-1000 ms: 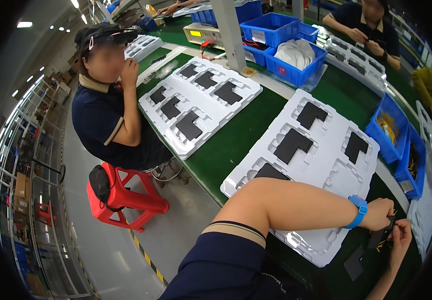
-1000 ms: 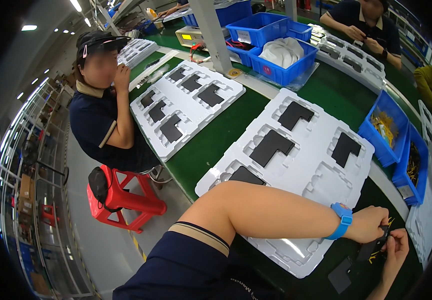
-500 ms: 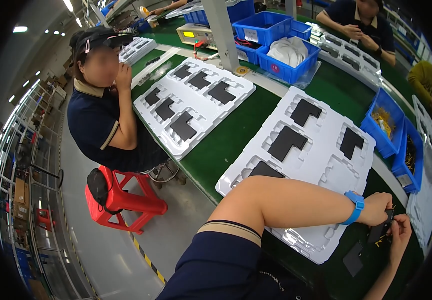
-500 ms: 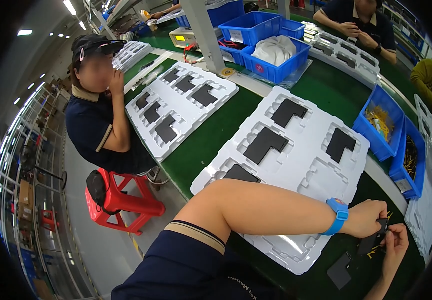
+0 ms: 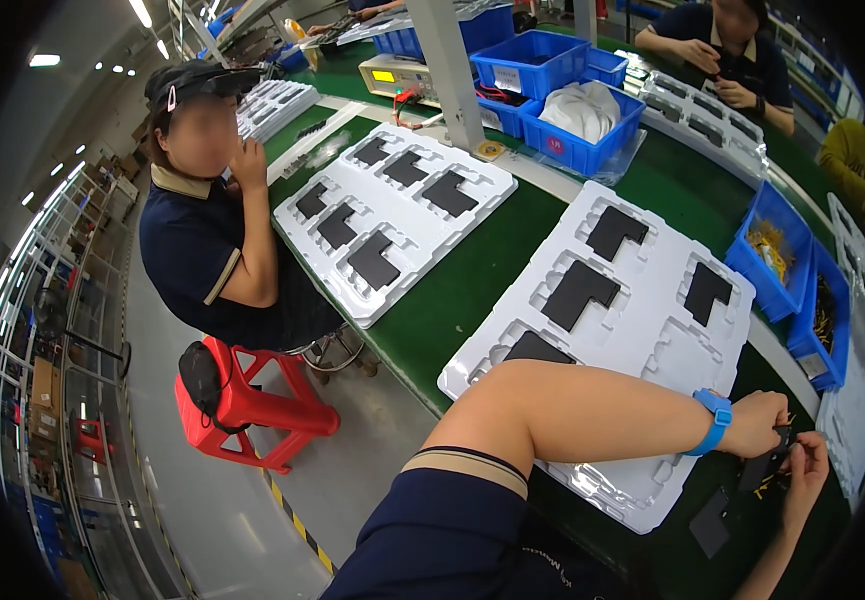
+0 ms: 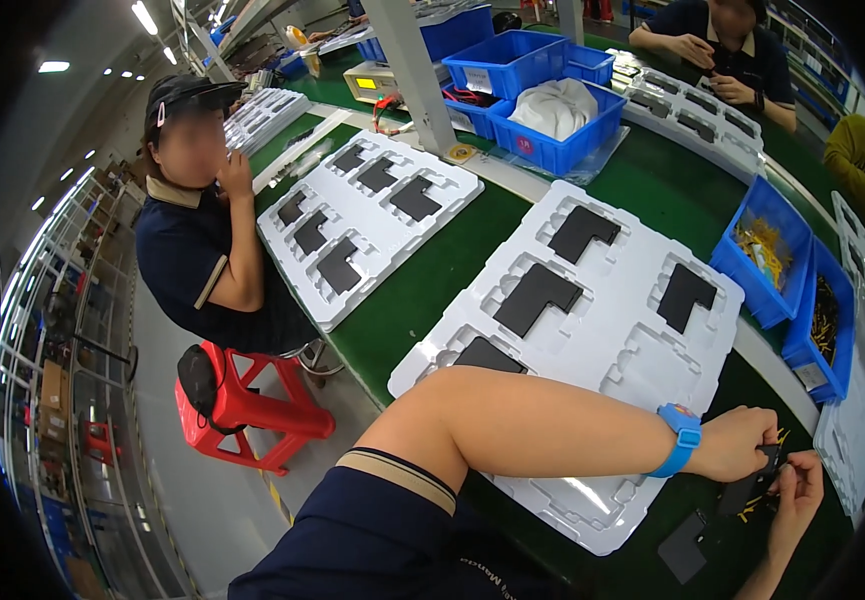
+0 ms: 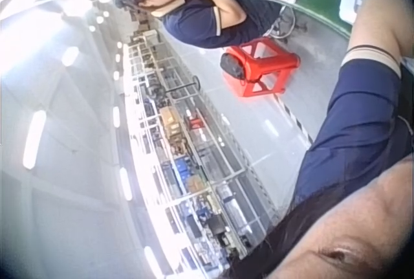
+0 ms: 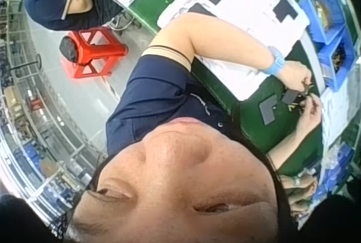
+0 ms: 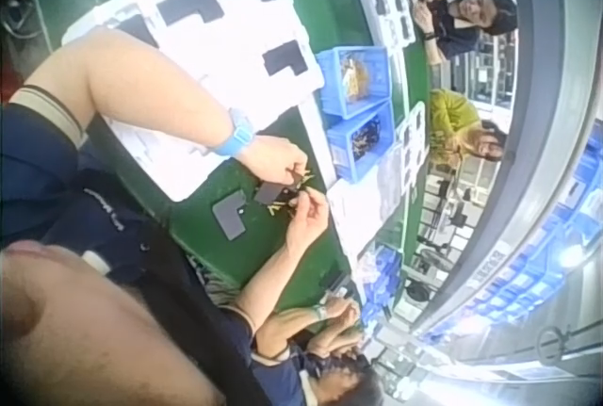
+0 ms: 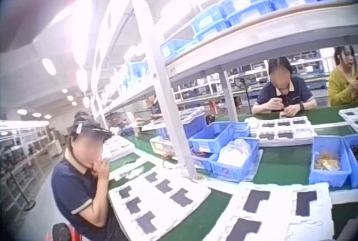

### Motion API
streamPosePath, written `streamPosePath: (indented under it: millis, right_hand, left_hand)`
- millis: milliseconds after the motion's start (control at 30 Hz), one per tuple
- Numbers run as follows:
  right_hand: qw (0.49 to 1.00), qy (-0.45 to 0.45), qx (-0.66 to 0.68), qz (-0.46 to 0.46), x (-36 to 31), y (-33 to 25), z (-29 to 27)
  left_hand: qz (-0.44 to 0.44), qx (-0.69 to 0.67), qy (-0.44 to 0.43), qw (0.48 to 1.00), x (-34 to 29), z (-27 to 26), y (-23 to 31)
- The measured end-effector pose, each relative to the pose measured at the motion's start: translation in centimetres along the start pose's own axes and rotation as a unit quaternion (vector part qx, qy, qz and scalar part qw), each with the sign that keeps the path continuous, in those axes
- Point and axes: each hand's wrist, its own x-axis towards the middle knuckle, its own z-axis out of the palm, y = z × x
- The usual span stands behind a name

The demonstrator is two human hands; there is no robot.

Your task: The person inserts small yellow pins into black electronic plastic housings by hand, one by one, on an industrial assembly line.

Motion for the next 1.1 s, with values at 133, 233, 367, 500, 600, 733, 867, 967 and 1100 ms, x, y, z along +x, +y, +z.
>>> streamPosePath:
  millis: [133,233,367,500,600,733,867,967,1100]
  right_hand:
    - [0.999,0.038,0.004,0.002,0.1,0.5,-0.1]
    - [0.999,0.047,0.003,-0.005,0.1,1.0,-0.5]
    - [0.999,0.040,0.012,-0.016,0.2,1.3,-0.7]
    - [0.999,0.044,0.013,-0.013,0.2,1.4,-0.8]
    - [0.999,0.041,0.015,-0.006,0.2,1.5,-0.9]
    - [1.000,0.016,-0.007,0.000,0.2,1.2,-0.8]
    - [0.999,0.030,-0.014,-0.025,0.2,0.5,-0.1]
    - [0.999,0.027,-0.009,-0.016,0.1,0.5,-0.2]
    - [1.000,0.016,-0.008,-0.021,0.2,0.3,0.0]
  left_hand:
    - [0.001,0.020,-0.011,1.000,0.1,0.0,-0.2]
    - [0.010,0.037,-0.006,0.999,0.1,0.0,-0.2]
    - [0.001,0.037,0.005,0.999,0.1,0.2,-0.3]
    - [-0.012,0.025,-0.012,1.000,0.0,-0.2,0.1]
    - [-0.022,0.015,-0.019,0.999,0.0,-0.2,0.2]
    - [-0.013,0.030,-0.011,0.999,0.1,0.0,-0.1]
    - [0.002,0.046,0.000,0.999,0.0,0.1,-0.2]
    - [-0.009,0.036,-0.013,0.999,-0.1,-0.1,0.2]
    - [-0.025,0.020,-0.016,0.999,0.0,0.0,0.0]
